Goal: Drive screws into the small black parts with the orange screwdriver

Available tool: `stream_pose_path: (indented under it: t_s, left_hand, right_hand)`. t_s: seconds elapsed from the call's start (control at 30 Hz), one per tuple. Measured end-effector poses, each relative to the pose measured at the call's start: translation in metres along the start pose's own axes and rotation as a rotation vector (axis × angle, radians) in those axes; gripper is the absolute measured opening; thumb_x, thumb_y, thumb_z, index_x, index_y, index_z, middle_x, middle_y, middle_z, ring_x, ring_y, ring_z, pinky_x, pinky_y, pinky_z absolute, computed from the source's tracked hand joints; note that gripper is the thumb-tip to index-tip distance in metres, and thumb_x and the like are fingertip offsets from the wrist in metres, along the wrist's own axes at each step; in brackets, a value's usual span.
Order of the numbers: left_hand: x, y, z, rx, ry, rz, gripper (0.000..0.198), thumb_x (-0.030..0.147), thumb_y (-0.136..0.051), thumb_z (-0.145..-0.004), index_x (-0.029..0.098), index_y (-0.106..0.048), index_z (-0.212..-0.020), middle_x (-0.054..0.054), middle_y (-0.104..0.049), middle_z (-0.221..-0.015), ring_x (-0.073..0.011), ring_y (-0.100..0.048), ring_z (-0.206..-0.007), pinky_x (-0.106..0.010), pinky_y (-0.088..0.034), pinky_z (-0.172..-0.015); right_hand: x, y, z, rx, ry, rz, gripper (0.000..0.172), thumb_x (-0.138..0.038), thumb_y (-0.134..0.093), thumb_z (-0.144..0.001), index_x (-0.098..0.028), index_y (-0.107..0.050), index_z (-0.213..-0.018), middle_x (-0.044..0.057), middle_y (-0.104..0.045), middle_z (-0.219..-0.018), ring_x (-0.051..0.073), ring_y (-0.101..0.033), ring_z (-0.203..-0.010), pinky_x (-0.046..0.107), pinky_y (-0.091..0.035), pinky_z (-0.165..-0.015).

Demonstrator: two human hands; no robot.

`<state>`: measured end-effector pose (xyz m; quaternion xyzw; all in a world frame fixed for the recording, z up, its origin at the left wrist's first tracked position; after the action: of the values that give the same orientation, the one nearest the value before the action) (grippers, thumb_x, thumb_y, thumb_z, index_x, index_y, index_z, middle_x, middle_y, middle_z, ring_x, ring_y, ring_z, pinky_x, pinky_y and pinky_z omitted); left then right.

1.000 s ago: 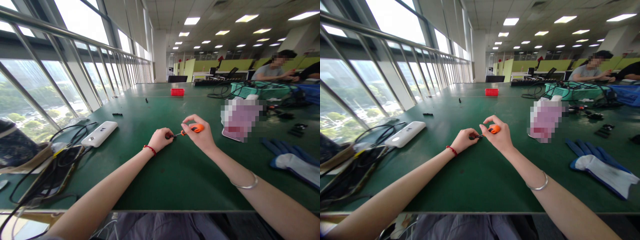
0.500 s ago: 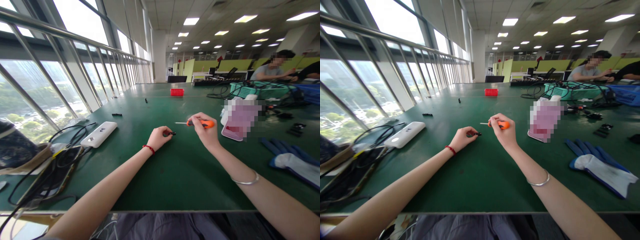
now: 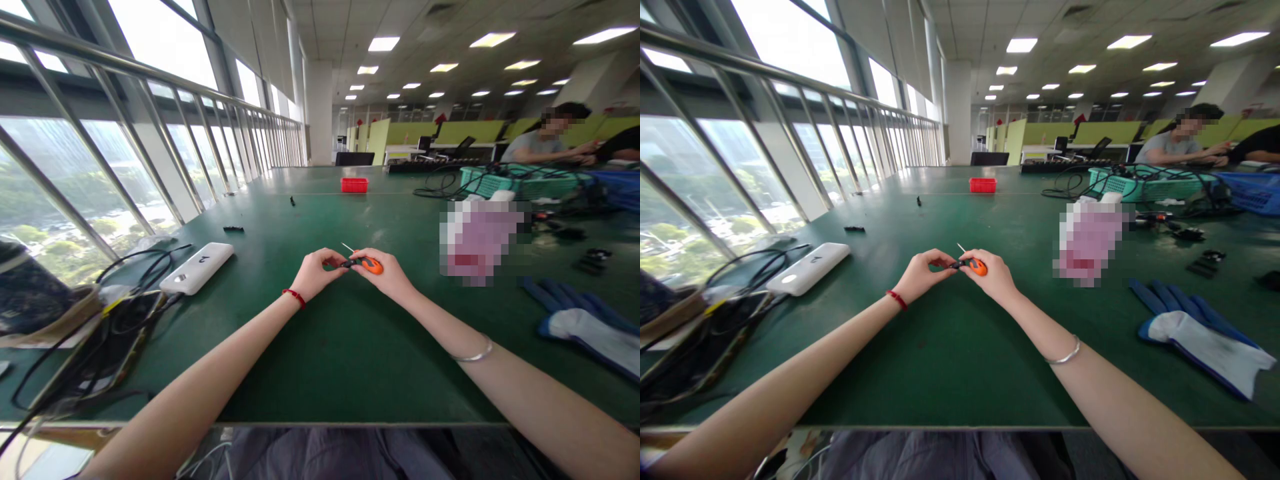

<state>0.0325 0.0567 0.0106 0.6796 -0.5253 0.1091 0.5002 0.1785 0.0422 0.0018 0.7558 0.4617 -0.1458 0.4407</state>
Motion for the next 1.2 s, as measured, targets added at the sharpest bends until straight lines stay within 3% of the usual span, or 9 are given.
stream_pose_path:
  t_s: [0.4, 0.7, 0.97, 1.2]
  left_hand:
    - [-0.013, -0.001, -0.002, -0.192, 0.068, 0.080, 0.021, 0.034, -0.071, -0.069, 0.014, -0.073, -0.074, -0.005, -0.071, -0.075, -0.0144, -0.061, -0.069, -0.024, -0.046, -0.065]
    - [-0.004, 0.000, 0.000, -0.179, 0.010, -0.119, 0.020, 0.031, -0.060, -0.078, 0.017, -0.073, -0.086, -0.003, -0.072, -0.083, -0.0145, -0.063, -0.075, -0.024, -0.046, -0.070]
    - [0.024, -0.002, 0.006, -0.145, -0.284, -0.519, 0.017, 0.025, -0.054, -0.080, 0.021, -0.070, -0.085, -0.002, -0.069, -0.090, -0.0162, -0.060, -0.084, -0.029, -0.044, -0.078]
    - [0.025, -0.002, 0.008, -0.090, -0.275, -0.562, 0.010, 0.021, -0.056, -0.073, 0.019, -0.065, -0.077, 0.000, -0.068, -0.081, -0.0152, -0.060, -0.078, -0.029, -0.042, -0.075]
  right_hand:
    - [0.000, -0.010, 0.002, -0.209, 0.038, 0.090, 0.016, -0.031, -0.062, -0.077, -0.024, -0.066, -0.090, 0.003, -0.068, -0.096, 0.019, -0.063, -0.084, 0.033, -0.048, -0.077]
    - [0.003, -0.008, 0.002, -0.179, 0.041, 0.073, 0.016, -0.033, -0.063, -0.076, -0.023, -0.066, -0.088, 0.003, -0.069, -0.096, 0.019, -0.064, -0.084, 0.032, -0.048, -0.077]
    - [0.001, -0.007, 0.001, -0.160, 0.032, 0.119, 0.015, -0.033, -0.062, -0.076, -0.023, -0.065, -0.086, 0.001, -0.070, -0.093, 0.019, -0.064, -0.082, 0.031, -0.048, -0.077]
    - [-0.003, -0.009, 0.004, -0.164, 0.033, 0.156, 0.014, -0.031, -0.061, -0.076, -0.024, -0.064, -0.087, -0.001, -0.070, -0.094, 0.019, -0.063, -0.083, 0.030, -0.047, -0.077]
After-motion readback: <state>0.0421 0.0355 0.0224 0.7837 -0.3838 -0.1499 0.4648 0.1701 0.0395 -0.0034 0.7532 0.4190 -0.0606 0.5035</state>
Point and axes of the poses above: each hand's wrist, its own z-axis away from the middle knuckle, its own y-axis out of the back of the hand, x = y × z, the point moved 7 cm from there along -z, towards the middle knuckle
